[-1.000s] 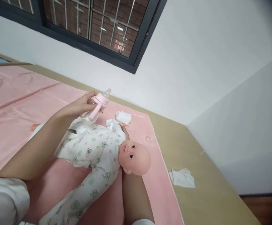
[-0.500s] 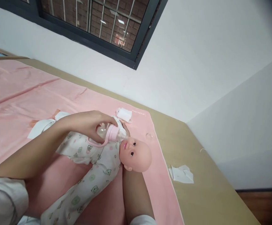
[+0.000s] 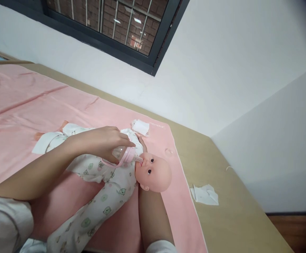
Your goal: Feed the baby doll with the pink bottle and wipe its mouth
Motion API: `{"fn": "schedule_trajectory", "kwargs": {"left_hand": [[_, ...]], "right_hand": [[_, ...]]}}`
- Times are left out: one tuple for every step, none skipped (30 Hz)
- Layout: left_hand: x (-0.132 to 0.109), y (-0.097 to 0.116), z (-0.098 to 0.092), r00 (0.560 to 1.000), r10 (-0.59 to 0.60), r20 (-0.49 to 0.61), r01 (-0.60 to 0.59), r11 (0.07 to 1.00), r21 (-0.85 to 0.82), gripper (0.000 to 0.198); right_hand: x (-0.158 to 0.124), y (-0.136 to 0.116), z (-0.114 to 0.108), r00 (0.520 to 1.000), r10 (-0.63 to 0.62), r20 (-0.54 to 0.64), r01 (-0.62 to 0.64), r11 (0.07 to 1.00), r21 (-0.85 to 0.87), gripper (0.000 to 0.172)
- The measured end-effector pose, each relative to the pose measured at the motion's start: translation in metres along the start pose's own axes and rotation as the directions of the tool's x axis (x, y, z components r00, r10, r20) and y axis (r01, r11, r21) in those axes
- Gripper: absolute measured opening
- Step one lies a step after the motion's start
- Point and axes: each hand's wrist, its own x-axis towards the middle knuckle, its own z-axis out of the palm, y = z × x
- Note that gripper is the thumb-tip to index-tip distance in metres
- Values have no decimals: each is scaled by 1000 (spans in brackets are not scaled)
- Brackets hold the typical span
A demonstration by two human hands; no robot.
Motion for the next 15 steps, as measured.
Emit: {"fn": "schedule_trajectory", "kwargs": {"left_hand": [[0,0,1,1000,0,-1,0,1000,8,50],[1,0,2,1000,-1,-1,1,1000,16,51],[1,0,3,1000,-2,0,2,1000,25,52],[1,0,3,1000,-5,3,4,999,33,53],[1,0,4,1000,-8,8,8,999,40,53],[1,0,4,1000,-12,13,11,999,46,54],[1,1,4,1000,-16,18,15,999,49,54],[0,1,3,1000,-19,22,18,999,50,54],[0,2,3,999,-21,28,19,999,49,55],[1,3,2,999,-20,34,19,999,48,55],[1,4,2,999,-20,41,18,999,49,56],[1,4,1,999,-19,48,16,999,50,58],[2,5,0,998,-19,55,16,998,53,59],[2,6,0,998,-20,61,17,998,57,61],[3,7,-1,997,-23,68,18,998,61,62]], "right_hand": [[-3,0,-1,989,86,118,-84,996,-16,13],[-6,1,-2,964,163,212,-160,987,-32,19],[-8,1,-3,934,224,279,-221,974,-44,26],[-11,2,-5,913,263,311,-263,964,-45,32],[-13,3,-8,908,269,320,-274,961,-29,36],[-15,3,-10,915,251,316,-265,964,0,38],[-16,4,-11,924,216,315,-240,970,37,38],[-16,4,-12,932,180,316,-213,974,73,37],[-15,4,-12,936,155,316,-193,977,95,35],[-14,4,-12,939,142,312,-182,978,105,32],[-11,4,-10,940,138,312,-179,978,105,26],[-8,3,-8,947,138,290,-174,979,105,19],[-5,3,-5,966,124,226,-154,981,116,13],[-1,2,-1,993,80,84,-92,984,151,10],[3,2,2,994,16,-112,6,981,193,9]]}}
